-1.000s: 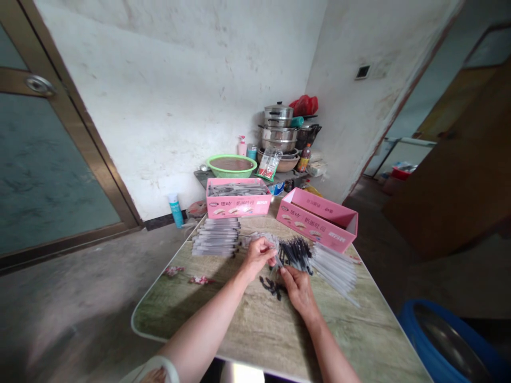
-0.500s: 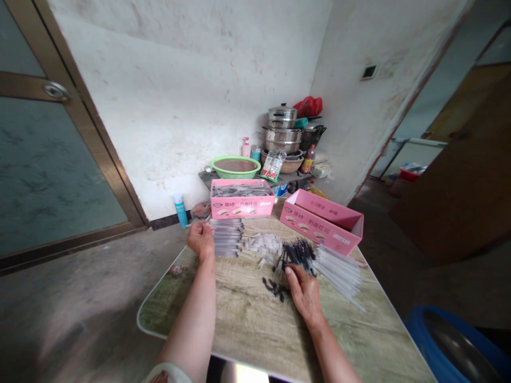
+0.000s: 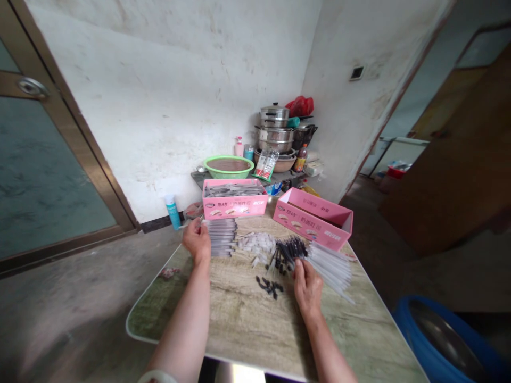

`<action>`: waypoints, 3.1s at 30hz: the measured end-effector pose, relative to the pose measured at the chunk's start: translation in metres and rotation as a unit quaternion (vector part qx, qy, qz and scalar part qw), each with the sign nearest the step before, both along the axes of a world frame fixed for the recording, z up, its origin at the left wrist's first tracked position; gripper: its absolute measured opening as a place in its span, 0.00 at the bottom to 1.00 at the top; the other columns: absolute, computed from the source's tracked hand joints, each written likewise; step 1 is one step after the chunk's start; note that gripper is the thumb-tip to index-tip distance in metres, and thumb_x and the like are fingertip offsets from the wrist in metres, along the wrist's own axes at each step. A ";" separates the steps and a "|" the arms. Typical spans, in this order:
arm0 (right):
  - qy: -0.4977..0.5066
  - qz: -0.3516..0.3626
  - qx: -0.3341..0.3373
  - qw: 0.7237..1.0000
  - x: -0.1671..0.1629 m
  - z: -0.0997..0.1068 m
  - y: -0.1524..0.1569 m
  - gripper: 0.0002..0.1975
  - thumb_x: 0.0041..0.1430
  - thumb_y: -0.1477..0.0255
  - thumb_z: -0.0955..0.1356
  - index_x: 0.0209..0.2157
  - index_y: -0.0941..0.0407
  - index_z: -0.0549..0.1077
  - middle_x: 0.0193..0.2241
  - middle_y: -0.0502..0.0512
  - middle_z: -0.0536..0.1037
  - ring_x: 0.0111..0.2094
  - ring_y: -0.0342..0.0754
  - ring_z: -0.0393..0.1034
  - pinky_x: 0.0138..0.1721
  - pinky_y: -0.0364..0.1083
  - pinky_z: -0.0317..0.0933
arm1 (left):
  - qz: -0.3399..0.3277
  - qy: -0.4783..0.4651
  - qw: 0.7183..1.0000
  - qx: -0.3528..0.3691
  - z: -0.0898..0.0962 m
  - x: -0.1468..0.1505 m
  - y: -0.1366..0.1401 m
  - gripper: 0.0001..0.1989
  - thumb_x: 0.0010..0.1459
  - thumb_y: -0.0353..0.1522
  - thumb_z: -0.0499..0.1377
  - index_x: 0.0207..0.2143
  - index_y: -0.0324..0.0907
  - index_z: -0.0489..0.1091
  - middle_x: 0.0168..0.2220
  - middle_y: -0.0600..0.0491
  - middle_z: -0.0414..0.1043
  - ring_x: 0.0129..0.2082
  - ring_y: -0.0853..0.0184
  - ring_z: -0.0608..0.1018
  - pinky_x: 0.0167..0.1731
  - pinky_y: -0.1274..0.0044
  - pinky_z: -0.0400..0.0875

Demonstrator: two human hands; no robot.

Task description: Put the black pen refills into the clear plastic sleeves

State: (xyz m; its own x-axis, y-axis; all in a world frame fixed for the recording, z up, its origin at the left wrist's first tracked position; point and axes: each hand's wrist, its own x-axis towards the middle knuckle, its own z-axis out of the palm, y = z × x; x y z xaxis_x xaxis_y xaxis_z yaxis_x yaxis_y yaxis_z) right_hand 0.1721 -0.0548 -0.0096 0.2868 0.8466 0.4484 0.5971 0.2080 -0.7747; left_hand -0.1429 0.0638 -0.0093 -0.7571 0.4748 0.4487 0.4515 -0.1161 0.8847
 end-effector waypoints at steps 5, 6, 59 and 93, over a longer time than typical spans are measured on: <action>0.063 -0.208 0.049 0.975 0.036 -0.002 0.005 0.27 0.64 0.53 0.58 0.33 0.60 0.77 0.17 0.55 0.74 0.20 0.49 0.67 0.25 0.45 0.57 | -0.302 0.098 0.948 -0.015 0.016 0.072 -0.024 0.14 0.56 0.33 0.59 0.45 0.41 0.76 0.39 0.48 0.78 0.34 0.64 0.78 0.40 0.74 0.72; 0.066 -0.238 0.055 0.967 0.045 -0.003 0.006 0.27 0.64 0.54 0.57 0.34 0.61 0.77 0.17 0.55 0.74 0.20 0.50 0.67 0.25 0.45 0.57 | -0.372 0.127 0.919 -0.031 0.016 0.086 -0.029 0.13 0.56 0.32 0.59 0.43 0.42 0.77 0.39 0.48 0.78 0.35 0.64 0.78 0.40 0.74 0.71; 0.455 0.038 -0.058 0.888 0.021 0.003 0.015 0.19 0.45 0.56 0.75 0.22 0.57 0.71 0.14 0.49 0.75 0.08 0.38 0.56 0.07 0.37 0.45 | -0.508 0.439 0.733 -0.110 0.005 0.155 -0.052 0.05 0.59 0.27 0.58 0.36 0.42 0.74 0.36 0.50 0.73 0.41 0.62 0.71 0.45 0.72 0.64; 0.471 0.068 -0.036 0.879 0.019 -0.001 0.016 0.16 0.46 0.61 0.76 0.26 0.57 0.71 0.16 0.51 0.76 0.11 0.42 0.63 0.10 0.40 0.57 | -0.443 0.358 0.807 -0.159 0.010 0.113 -0.043 0.11 0.48 0.24 0.59 0.32 0.44 0.78 0.34 0.51 0.76 0.37 0.63 0.76 0.37 0.74 0.68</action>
